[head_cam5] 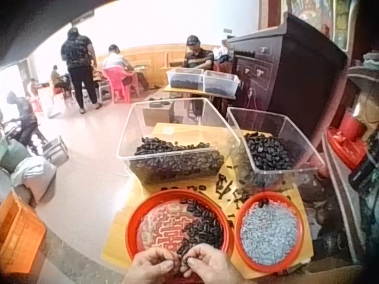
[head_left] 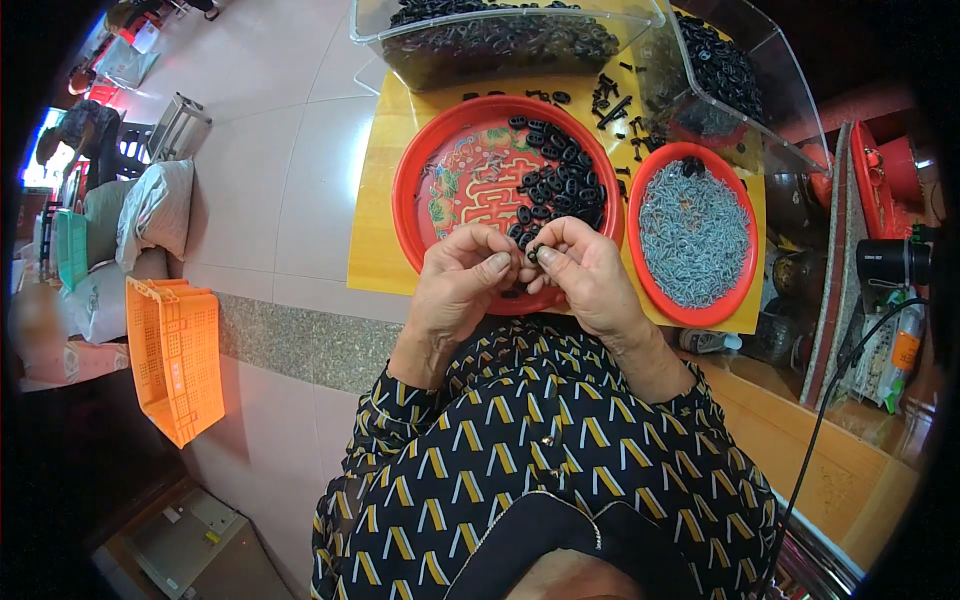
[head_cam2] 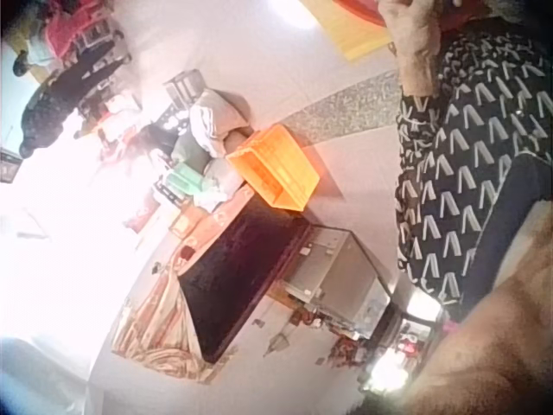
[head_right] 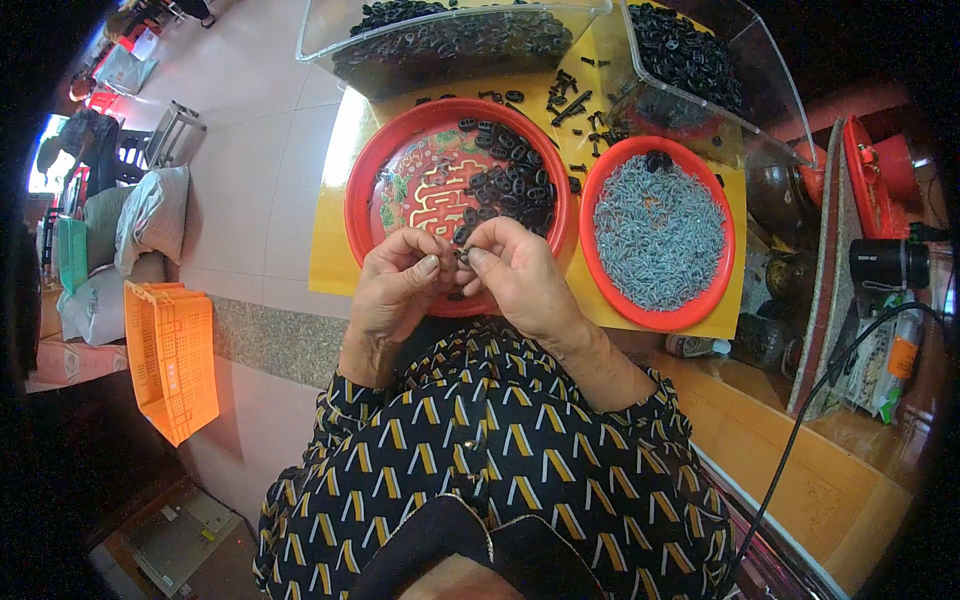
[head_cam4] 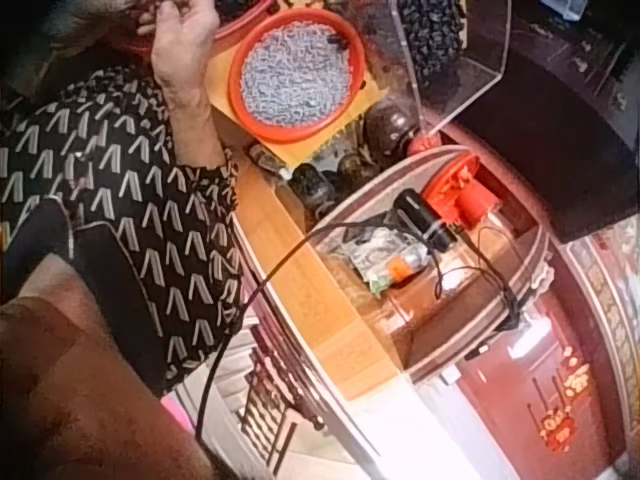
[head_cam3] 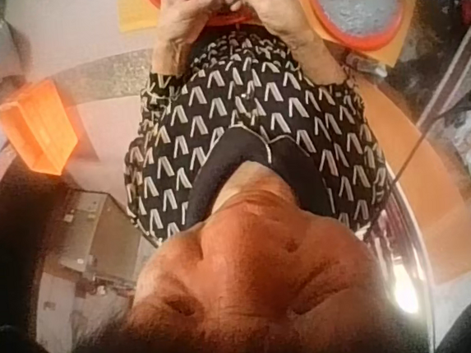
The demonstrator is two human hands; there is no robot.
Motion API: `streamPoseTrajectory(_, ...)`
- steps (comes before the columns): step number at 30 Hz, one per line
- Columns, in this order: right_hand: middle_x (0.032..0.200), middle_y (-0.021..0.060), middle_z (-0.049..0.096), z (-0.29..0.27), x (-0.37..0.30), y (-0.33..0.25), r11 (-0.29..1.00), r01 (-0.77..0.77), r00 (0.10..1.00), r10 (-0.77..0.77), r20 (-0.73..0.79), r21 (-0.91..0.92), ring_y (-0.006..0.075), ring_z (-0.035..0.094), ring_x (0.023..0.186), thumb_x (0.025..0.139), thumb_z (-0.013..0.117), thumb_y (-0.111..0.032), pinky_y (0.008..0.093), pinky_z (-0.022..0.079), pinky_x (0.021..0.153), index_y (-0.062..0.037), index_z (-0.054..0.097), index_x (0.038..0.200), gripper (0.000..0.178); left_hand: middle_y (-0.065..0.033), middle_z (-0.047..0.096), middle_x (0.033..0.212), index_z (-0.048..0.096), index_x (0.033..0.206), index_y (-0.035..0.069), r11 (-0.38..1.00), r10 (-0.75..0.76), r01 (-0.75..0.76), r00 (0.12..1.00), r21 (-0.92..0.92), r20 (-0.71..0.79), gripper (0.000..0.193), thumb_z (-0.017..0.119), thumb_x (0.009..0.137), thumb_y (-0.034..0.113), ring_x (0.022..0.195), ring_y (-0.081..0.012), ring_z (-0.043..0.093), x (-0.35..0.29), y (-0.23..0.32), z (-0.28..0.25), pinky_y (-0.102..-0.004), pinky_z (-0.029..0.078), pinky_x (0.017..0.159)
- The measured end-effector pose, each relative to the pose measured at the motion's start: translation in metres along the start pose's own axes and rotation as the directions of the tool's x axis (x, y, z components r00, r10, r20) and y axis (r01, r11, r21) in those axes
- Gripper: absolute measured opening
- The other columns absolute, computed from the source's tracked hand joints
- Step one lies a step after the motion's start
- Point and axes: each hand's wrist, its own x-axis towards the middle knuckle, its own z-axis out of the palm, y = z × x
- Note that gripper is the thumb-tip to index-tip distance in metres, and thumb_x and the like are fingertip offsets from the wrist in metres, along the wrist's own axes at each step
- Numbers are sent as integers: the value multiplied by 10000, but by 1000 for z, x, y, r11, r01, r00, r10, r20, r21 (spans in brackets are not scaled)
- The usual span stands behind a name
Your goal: The person sits at a table and repeatedly picks up small black plastic rings and metal screws. They insert the screws into the rings by hand and place the assembled units into a red tray. The process is repetitive and involves handling small components from a clear container.
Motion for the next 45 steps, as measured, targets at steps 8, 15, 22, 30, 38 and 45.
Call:
streamPoseTrajectory(8, 753, 33, 532, 3, -4, -2, 998, -9, 1000, 7, -31, -54, 81, 542, 653, 826, 491, -45, 201, 449, 554, 6, 485, 886, 79, -79, 582, 822, 553, 860, 25, 988, -22, 27, 999, -153, 32, 109, 599, 765, 49, 718, -158, 553, 0, -4, -10, -256, 432, 615)
streamPoseTrajectory(15, 740, 9, 517, 3, -7, -2, 992, 30, 998, -35, -44, -124, 55, 502, 609, 816, 501, -36, 184, 429, 525, -9, 492, 881, 71, -84, 586, 780, 557, 865, 16, 989, -62, 53, 996, -141, -60, 110, 576, 758, 8, 685, -161, 558, -3, -2, -3, -253, 430, 596)
streamPoseTrajectory(22, 759, 14, 536, 0, -9, -4, 998, 52, 997, -54, -46, -43, 58, 519, 626, 807, 548, -40, 170, 437, 533, 4, 511, 946, 150, -94, 585, 785, 555, 892, 12, 989, -30, 15, 995, -150, -93, 131, 556, 763, -12, 693, -168, 561, -4, -4, -2, -249, 435, 601)
streamPoseTrajectory(30, 777, 52, 559, -8, -4, 5, 785, 330, 920, -392, -7, -524, 93, 544, 661, 784, 569, -7, 193, 448, 593, 31, 559, 878, 103, -95, 585, 805, 556, 941, 13, 980, -21, -1, 994, -201, -105, 175, 553, 768, -13, 712, -173, 563, -3, -4, -3, -262, 467, 662)
streamPoseTrajectory(38, 770, 41, 570, 6, -11, 0, 983, 96, 989, -112, -95, -156, 88, 552, 668, 790, 555, -3, 209, 456, 582, 25, 553, 886, 100, -76, 588, 830, 546, 973, 18, 990, 17, -37, 989, -137, -149, 212, 561, 766, -25, 740, -146, 566, -2, -6, 2, -256, 470, 677)
streamPoseTrajectory(45, 778, 24, 560, 12, -8, 4, 981, 179, 980, -184, -71, -79, 72, 556, 694, 801, 533, 4, 214, 495, 610, 23, 531, 901, 101, -70, 587, 839, 546, 976, 16, 991, 59, -78, 983, -104, -175, 216, 562, 766, -29, 750, -136, 560, -4, -9, 8, -259, 466, 678)
